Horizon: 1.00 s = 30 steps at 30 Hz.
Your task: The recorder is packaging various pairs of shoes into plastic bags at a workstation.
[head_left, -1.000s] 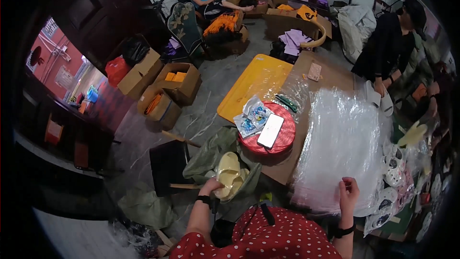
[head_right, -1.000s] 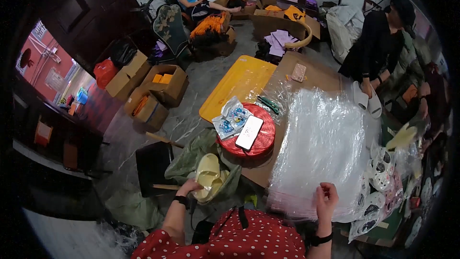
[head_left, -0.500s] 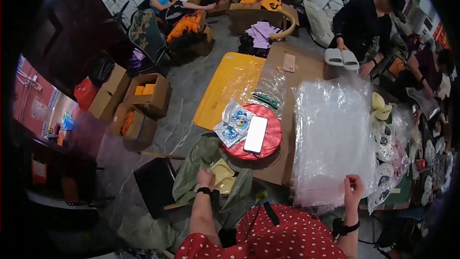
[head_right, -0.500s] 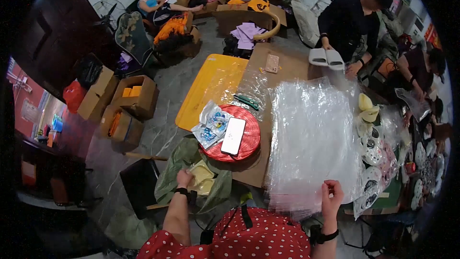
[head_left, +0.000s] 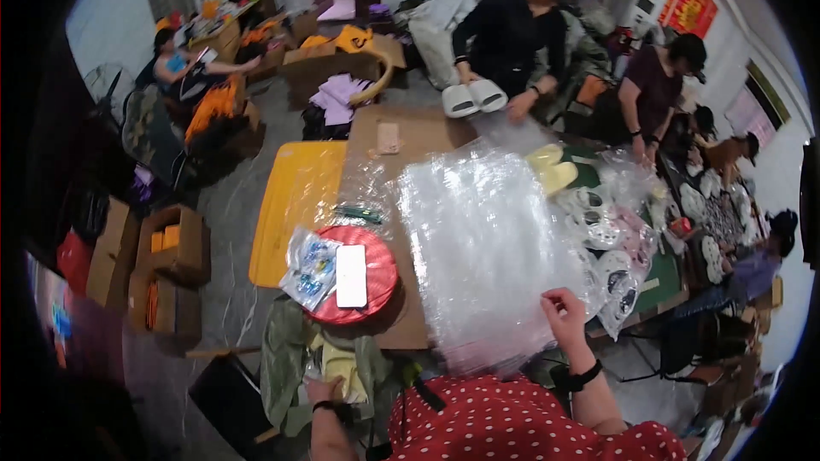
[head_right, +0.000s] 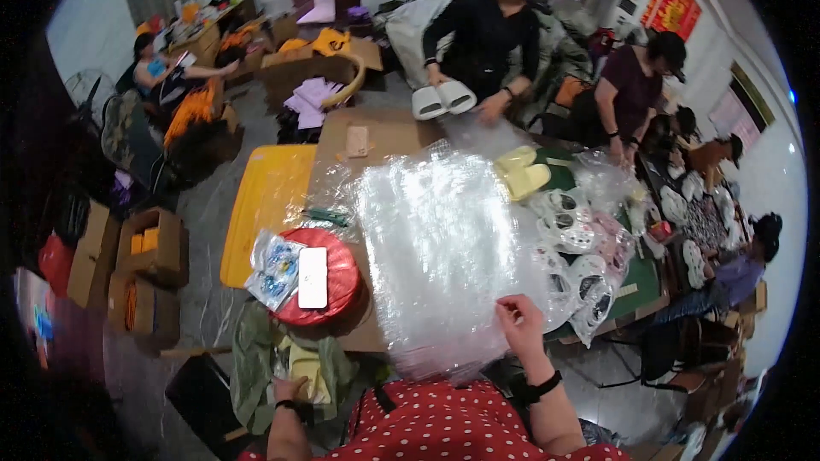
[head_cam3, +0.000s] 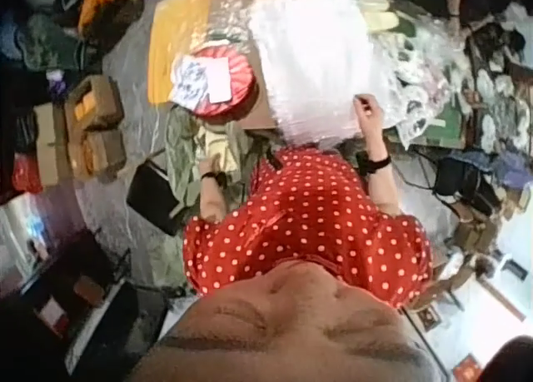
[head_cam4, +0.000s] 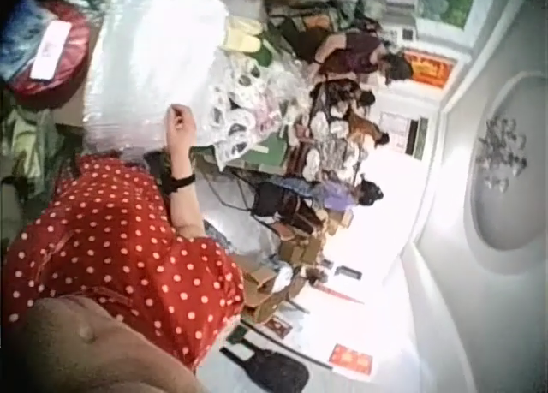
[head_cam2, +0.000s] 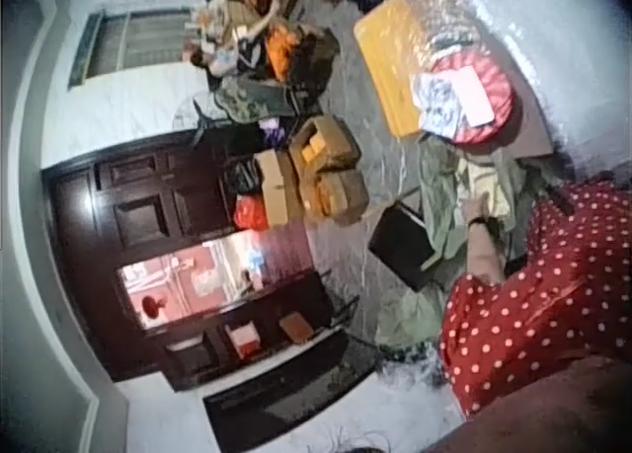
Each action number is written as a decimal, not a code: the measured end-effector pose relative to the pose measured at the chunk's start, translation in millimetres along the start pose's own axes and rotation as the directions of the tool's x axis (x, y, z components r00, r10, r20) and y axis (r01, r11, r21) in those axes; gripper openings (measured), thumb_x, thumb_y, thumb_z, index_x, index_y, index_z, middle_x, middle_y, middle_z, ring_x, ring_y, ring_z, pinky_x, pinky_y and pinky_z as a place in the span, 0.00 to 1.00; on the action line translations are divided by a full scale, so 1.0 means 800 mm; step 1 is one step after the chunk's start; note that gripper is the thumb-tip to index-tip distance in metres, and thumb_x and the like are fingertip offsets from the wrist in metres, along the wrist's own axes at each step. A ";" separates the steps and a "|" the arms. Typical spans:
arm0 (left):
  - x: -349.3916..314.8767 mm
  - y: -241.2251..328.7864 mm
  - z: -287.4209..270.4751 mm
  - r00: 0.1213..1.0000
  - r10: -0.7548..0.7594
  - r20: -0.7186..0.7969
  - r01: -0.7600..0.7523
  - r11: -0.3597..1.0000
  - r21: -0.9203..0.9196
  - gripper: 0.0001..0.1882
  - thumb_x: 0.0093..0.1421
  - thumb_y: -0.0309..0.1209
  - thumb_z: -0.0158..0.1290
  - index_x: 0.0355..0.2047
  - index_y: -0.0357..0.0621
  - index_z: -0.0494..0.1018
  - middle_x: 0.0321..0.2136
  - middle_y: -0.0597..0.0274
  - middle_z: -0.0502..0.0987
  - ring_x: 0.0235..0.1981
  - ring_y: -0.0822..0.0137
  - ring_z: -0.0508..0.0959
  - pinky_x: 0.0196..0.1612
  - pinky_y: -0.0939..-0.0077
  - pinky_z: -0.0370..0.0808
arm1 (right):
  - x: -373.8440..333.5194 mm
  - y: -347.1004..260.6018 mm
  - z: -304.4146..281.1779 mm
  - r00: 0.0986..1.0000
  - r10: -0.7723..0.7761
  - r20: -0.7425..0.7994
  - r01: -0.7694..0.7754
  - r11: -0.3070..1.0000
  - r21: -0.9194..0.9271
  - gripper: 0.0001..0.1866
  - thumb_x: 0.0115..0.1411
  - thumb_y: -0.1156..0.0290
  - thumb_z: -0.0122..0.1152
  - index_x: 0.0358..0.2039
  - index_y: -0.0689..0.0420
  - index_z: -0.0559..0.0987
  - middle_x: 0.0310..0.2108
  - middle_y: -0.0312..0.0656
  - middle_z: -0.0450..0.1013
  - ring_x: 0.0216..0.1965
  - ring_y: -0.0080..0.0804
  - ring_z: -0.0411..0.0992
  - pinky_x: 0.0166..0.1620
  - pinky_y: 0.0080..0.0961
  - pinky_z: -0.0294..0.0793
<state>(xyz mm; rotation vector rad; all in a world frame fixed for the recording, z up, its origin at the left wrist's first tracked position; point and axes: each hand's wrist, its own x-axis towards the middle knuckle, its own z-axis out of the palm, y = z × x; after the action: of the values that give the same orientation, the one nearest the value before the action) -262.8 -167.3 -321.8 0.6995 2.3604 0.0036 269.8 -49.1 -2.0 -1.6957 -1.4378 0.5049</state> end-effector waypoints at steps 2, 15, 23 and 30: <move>-0.012 0.007 0.013 0.998 -0.049 -0.047 0.045 0.996 -0.082 0.77 0.30 0.65 0.68 0.67 0.34 0.35 0.58 0.36 0.64 0.58 0.41 0.67 0.61 0.56 0.64 | 0.005 0.009 -0.010 1.000 -0.013 -0.019 0.014 1.000 0.014 0.05 0.55 0.75 0.64 0.32 0.59 0.80 0.24 0.35 0.73 0.24 0.19 0.67 0.29 0.17 0.66; -0.183 0.058 -0.068 0.997 -0.065 -0.041 0.070 0.989 0.128 0.65 0.39 0.57 0.69 0.65 0.30 0.48 0.61 0.34 0.59 0.62 0.40 0.61 0.61 0.57 0.63 | 0.093 0.123 -0.122 0.994 0.006 -0.106 0.003 0.996 0.089 0.06 0.54 0.74 0.64 0.33 0.60 0.79 0.24 0.37 0.73 0.23 0.22 0.67 0.29 0.20 0.66; -0.424 0.379 -0.125 0.429 0.798 -0.424 -0.854 0.511 0.098 0.34 0.50 0.42 0.63 0.55 0.42 0.68 0.61 0.42 0.61 0.63 0.40 0.57 0.63 0.49 0.58 | 0.222 0.265 -0.142 0.998 0.049 0.029 -0.049 0.999 -0.001 0.11 0.52 0.70 0.66 0.36 0.61 0.80 0.31 0.44 0.76 0.29 0.32 0.76 0.34 0.27 0.75; -0.504 0.503 -0.061 0.244 0.970 0.022 -0.901 0.218 0.375 0.40 0.48 0.55 0.63 0.58 0.52 0.68 0.63 0.42 0.59 0.64 0.36 0.55 0.63 0.45 0.58 | 0.382 0.435 -0.080 0.993 0.060 0.101 -0.029 0.958 -0.285 0.23 0.48 0.58 0.67 0.43 0.56 0.79 0.43 0.50 0.74 0.40 0.45 0.75 0.46 0.39 0.74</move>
<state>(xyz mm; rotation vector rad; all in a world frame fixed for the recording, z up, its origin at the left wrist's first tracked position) 158.2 -9.5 32.0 2.3614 1.6778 0.2636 609.3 219.4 -178.9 -1.9552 -1.6141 0.4372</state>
